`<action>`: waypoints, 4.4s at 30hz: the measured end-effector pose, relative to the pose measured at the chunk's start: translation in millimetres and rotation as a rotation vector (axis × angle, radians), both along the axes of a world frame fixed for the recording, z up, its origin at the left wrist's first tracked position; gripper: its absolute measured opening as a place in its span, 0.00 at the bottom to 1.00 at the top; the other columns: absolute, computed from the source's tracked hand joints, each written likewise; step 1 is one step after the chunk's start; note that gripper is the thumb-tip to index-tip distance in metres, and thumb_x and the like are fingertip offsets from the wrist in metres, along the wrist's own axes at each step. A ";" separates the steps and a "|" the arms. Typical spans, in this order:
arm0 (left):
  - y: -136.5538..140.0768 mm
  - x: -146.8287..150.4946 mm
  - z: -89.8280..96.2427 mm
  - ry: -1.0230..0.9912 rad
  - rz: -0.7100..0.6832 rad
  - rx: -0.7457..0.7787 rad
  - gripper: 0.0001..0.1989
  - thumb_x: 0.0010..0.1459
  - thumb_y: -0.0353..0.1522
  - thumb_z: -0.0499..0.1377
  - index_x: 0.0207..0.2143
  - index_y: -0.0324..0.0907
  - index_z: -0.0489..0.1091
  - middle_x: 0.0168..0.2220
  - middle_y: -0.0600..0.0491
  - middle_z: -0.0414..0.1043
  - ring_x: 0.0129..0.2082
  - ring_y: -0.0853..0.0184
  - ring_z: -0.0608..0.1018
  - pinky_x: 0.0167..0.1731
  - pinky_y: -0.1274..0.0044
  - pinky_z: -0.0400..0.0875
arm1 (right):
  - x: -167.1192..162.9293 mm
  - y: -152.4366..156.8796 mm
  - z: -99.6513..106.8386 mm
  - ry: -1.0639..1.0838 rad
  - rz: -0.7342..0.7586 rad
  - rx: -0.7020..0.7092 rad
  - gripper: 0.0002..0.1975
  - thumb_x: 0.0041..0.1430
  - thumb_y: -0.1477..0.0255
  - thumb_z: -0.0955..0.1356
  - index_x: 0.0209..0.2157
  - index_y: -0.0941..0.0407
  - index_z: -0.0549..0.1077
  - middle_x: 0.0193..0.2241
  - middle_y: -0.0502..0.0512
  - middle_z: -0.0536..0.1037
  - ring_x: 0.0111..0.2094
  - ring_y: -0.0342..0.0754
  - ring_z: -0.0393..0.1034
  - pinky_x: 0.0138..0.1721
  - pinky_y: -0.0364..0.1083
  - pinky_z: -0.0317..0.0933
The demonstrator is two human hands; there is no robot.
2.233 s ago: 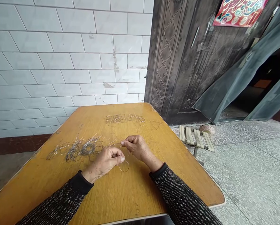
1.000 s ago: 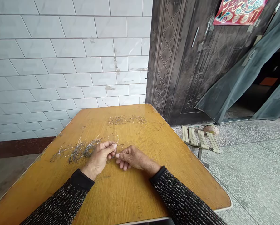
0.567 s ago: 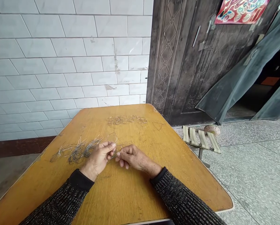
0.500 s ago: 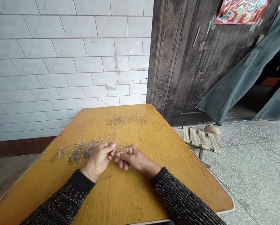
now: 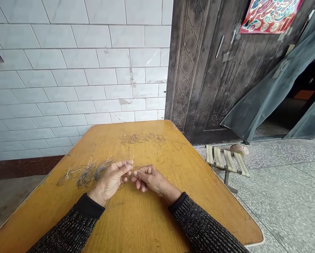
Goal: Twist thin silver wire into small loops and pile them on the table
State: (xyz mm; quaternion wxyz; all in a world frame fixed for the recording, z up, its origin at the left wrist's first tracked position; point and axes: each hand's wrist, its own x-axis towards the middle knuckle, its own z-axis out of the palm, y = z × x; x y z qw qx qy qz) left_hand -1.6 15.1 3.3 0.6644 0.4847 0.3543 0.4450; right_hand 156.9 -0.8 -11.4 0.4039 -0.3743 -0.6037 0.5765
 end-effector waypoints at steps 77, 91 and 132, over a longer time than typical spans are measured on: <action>-6.5 11.7 -10.1 -0.183 0.120 -0.151 0.10 0.37 0.28 0.66 0.25 0.37 0.69 0.23 0.57 0.64 0.21 0.78 0.67 0.21 0.84 0.59 | -0.7 5.0 -6.4 -0.289 -0.452 0.355 0.08 0.51 0.70 0.63 0.26 0.60 0.70 0.19 0.50 0.69 0.19 0.40 0.59 0.21 0.40 0.55; -5.3 9.2 -8.8 -0.177 0.141 -0.179 0.12 0.36 0.29 0.66 0.27 0.37 0.68 0.24 0.57 0.64 0.21 0.78 0.67 0.20 0.85 0.58 | 0.4 2.2 2.2 -0.253 -0.419 0.325 0.10 0.51 0.66 0.65 0.28 0.59 0.71 0.21 0.51 0.70 0.21 0.40 0.61 0.22 0.40 0.57; -14.7 13.7 2.9 0.222 0.040 0.087 0.09 0.44 0.34 0.61 0.27 0.38 0.67 0.23 0.53 0.69 0.21 0.72 0.71 0.20 0.82 0.61 | -2.3 4.2 13.6 -0.033 -0.357 0.081 0.13 0.48 0.62 0.66 0.22 0.59 0.67 0.13 0.45 0.67 0.11 0.37 0.61 0.12 0.36 0.53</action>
